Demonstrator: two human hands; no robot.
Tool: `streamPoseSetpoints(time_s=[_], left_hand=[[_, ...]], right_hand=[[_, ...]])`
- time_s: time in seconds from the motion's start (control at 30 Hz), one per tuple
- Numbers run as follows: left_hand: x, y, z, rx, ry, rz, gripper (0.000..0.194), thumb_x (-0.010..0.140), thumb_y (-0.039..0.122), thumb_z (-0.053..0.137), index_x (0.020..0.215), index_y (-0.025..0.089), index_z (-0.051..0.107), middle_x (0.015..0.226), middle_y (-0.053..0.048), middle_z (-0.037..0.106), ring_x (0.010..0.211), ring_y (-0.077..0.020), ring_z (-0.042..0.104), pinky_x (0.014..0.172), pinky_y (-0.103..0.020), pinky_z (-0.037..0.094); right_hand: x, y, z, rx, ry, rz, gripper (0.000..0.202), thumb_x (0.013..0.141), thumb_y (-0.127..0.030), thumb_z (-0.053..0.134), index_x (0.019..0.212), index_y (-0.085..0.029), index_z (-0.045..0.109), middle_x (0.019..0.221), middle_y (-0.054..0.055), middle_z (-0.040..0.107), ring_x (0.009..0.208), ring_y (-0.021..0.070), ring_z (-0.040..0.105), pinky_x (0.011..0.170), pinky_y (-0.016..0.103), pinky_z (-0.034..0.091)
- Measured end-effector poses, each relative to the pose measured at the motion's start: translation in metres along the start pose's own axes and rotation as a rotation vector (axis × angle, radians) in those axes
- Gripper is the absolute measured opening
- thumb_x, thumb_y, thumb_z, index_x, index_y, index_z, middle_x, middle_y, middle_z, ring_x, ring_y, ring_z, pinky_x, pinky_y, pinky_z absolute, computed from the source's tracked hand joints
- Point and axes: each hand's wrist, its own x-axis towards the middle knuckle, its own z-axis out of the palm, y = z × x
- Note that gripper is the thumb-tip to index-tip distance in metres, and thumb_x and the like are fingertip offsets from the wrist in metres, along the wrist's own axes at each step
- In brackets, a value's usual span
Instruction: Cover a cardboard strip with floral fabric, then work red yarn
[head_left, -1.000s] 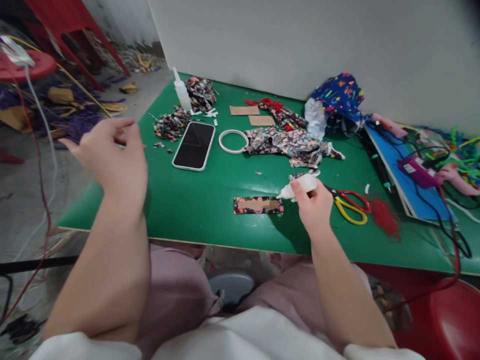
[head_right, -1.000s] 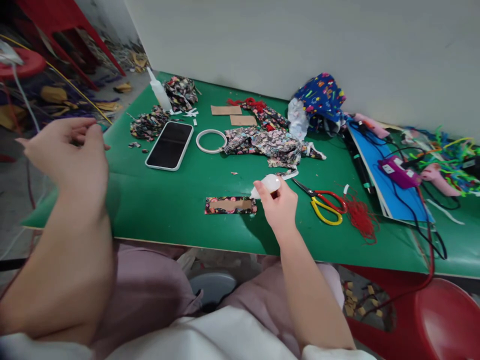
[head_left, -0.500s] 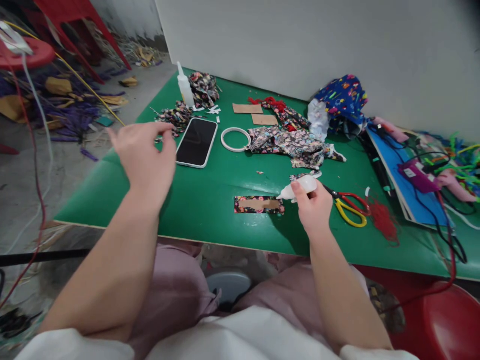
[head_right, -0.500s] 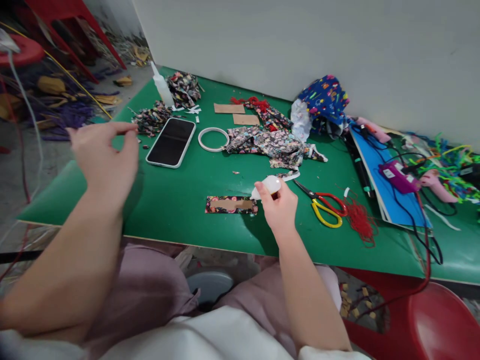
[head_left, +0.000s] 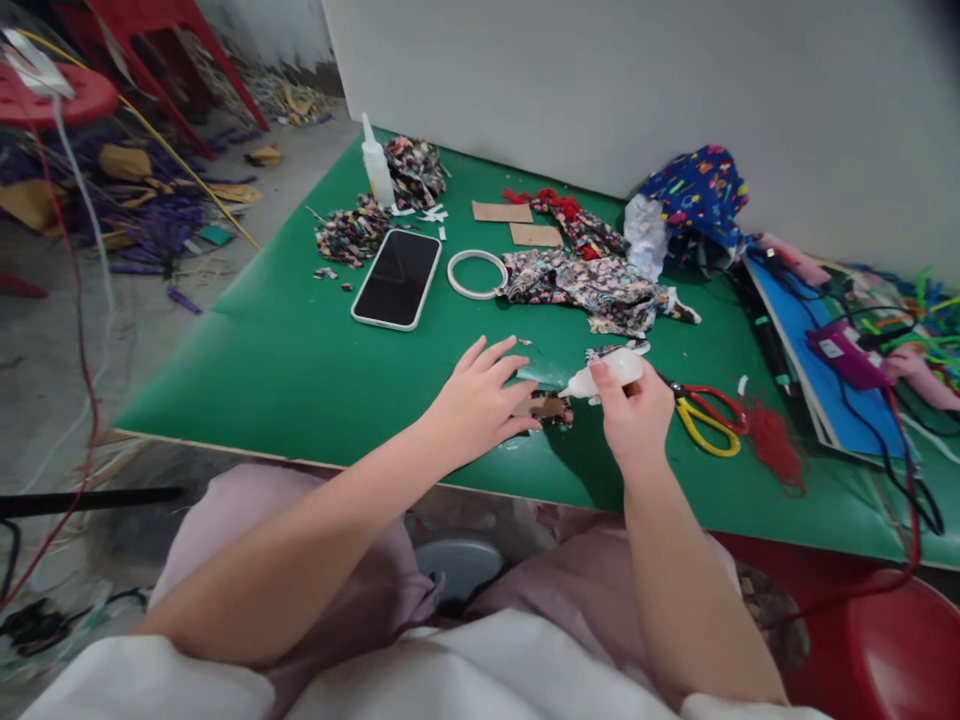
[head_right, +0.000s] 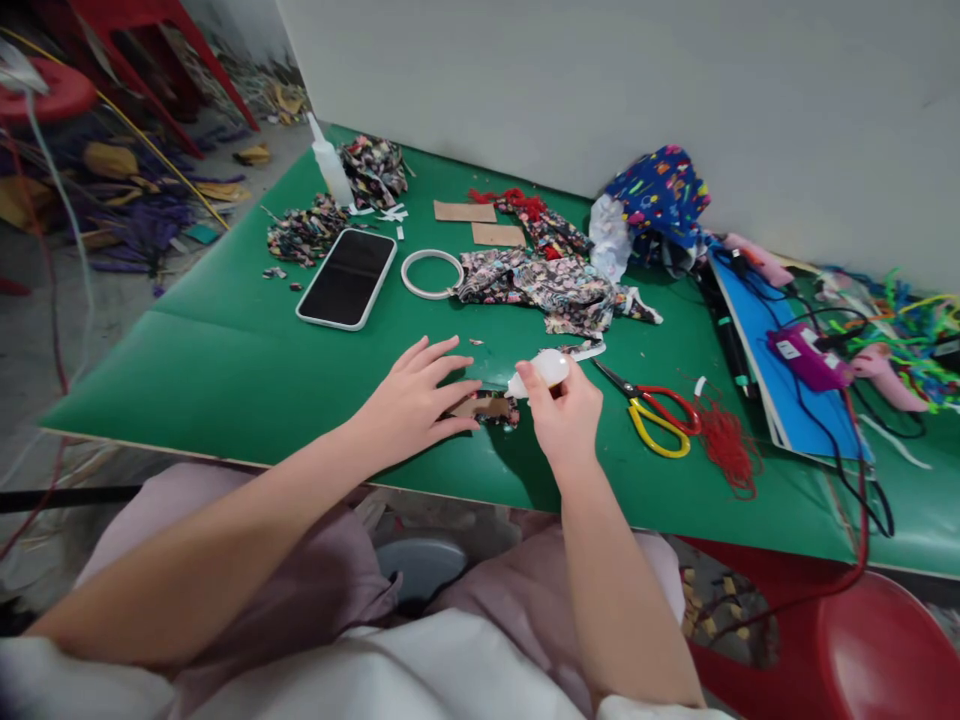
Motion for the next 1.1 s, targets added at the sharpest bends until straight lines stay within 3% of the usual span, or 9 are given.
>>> streamPoseSetpoints(time_s=[0.27,1.1], left_hand=[[-0.0005,-0.0057,0.0005,-0.028,-0.056,-0.016,0.037,0.079,0.047,0.056,0.104,0.021,0.065,0.117,-0.012,0.058,0.127,-0.0338,0.037,0.104,-0.061,0.024],[0.0002,-0.0036,-0.0026,-0.035,-0.121,-0.018,0.038,0.083,0.044,0.052,0.108,0.018,0.063,0.118,-0.012,0.057,0.128,-0.0331,0.037,0.105,-0.055,0.026]], right_hand=[[0.0009,-0.0011,0.0001,0.003,0.003,0.001,0.035,0.072,-0.054,0.059,0.068,-0.019,0.056,0.055,-0.001,0.056,0.051,0.0126,0.049,0.051,0.026,0.040],[0.0022,0.0023,0.0017,-0.051,0.007,-0.062,0.037,0.073,-0.053,0.059,0.067,-0.017,0.058,0.053,-0.002,0.056,0.048,0.0108,0.048,0.049,0.024,0.037]])
